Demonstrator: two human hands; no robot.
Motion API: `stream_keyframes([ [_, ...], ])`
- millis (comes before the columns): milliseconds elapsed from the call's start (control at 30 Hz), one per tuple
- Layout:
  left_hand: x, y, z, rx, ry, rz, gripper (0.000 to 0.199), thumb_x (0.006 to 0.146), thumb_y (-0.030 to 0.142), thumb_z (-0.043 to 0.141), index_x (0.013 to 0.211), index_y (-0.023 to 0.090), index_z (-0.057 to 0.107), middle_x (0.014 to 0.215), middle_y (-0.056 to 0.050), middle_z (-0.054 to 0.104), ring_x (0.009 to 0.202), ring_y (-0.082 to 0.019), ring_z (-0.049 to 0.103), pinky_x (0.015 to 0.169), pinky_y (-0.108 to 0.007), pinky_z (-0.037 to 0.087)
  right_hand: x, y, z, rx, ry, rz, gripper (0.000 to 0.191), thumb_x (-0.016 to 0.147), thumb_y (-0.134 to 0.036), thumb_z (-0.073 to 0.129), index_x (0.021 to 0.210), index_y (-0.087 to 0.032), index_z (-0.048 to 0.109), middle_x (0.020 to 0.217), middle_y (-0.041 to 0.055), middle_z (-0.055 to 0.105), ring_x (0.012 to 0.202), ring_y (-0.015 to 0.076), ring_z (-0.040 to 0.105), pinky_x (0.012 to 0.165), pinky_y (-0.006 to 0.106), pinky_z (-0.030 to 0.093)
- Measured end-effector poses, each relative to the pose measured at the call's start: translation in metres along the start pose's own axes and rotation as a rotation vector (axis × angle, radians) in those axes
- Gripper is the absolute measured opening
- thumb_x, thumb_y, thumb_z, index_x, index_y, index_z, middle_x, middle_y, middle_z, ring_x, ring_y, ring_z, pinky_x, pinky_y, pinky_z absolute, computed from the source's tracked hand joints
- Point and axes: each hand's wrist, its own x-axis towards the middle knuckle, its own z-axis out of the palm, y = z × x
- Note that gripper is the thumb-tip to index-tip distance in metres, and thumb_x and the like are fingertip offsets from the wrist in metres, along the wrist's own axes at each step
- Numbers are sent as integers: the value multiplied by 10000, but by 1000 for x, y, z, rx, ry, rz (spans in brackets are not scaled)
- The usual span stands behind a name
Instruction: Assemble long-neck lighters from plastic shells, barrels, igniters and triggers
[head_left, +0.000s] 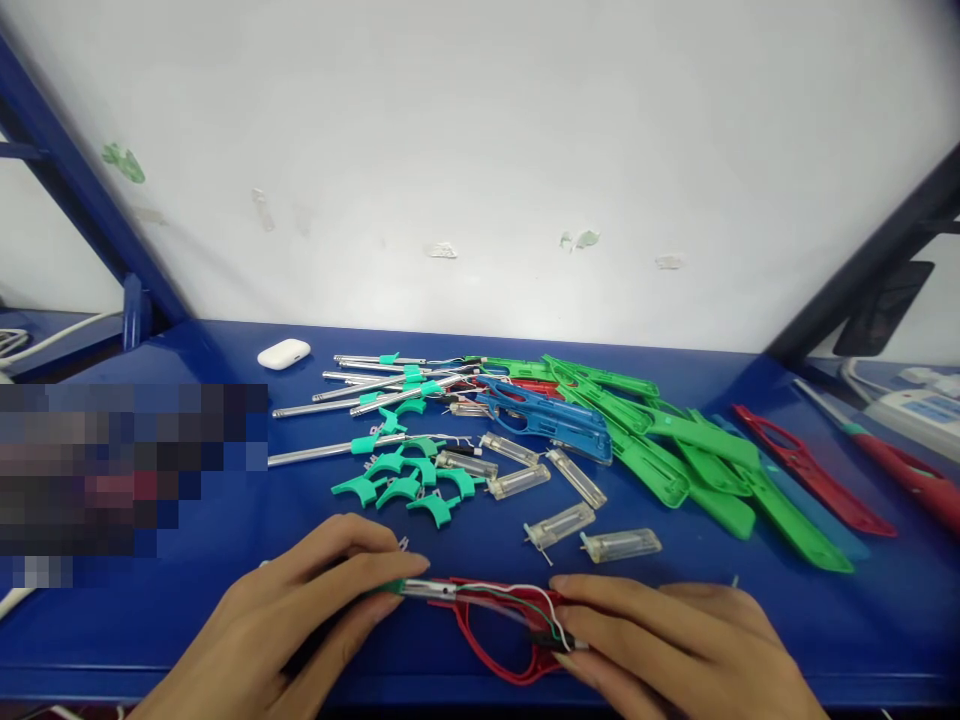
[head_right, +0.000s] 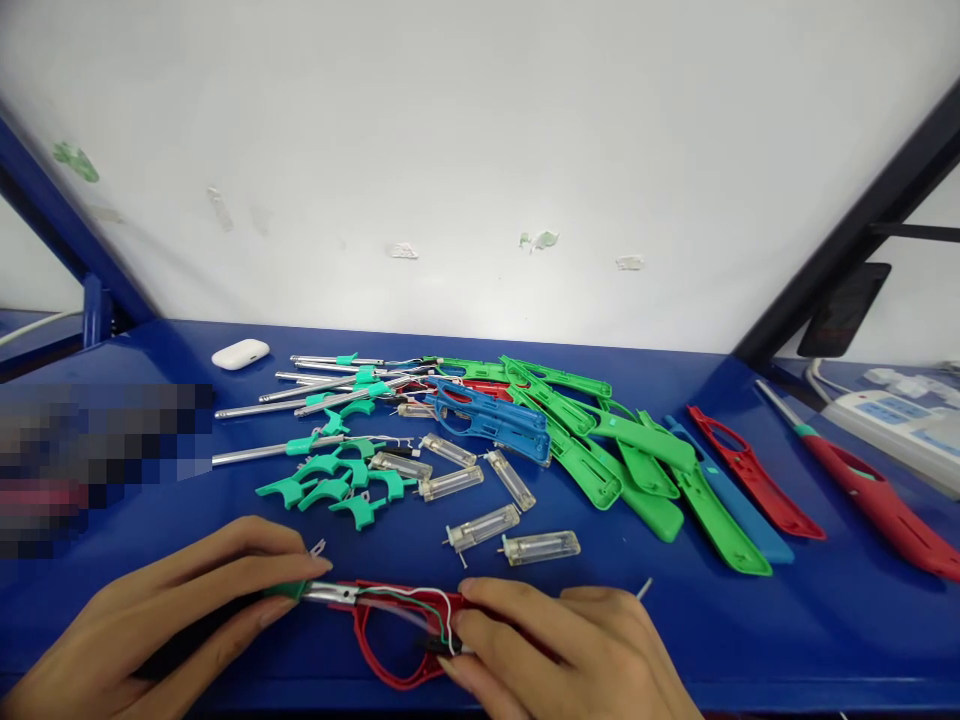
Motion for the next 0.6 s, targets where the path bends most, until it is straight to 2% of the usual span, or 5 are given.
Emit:
stream_keyframes([
  [167, 1, 2, 2, 11, 27, 19, 305, 1184, 398, 580, 1450, 435, 724, 1285, 55, 779, 1076, -92, 817, 1007, -112, 603, 2, -1, 0, 10, 33, -6, 412, 1230, -419, 525, 1027, -292, 860, 1078, -124, 906, 770, 55, 868, 618, 158, 632],
  [333, 5, 2, 0, -32, 7, -19, 193, 1148, 353, 622, 1206, 358, 806, 1201, 21, 788, 998, -131, 822, 919, -152, 647, 7, -6, 0, 15, 47, 18, 400, 1229, -413, 529, 1021, -280, 844, 1048, -117, 909, 765, 58, 868, 610, 157, 621],
  [433, 6, 4, -2, -60, -1, -26, 191, 1138, 331, 617, 1042, 328, 782, 1154, 21, 791, 962, -128, 820, 892, -149, 650, 11, -8, 1, 13, 77, 31, 417, 1233, -410, 518, 993, -265, 827, 1005, -120, 908, 729, 49, 859, 579, 158, 606],
  [600, 0, 6, -1, 23, 48, 14, 123, 1129, 343, 627, 1097, 323, 745, 1252, 16, 772, 1026, -119, 821, 958, -151, 644, 15, -9, 2, -7, 107, 46, 465, 1238, -438, 491, 945, -272, 813, 953, -133, 903, 695, 47, 852, 580, 155, 604],
])
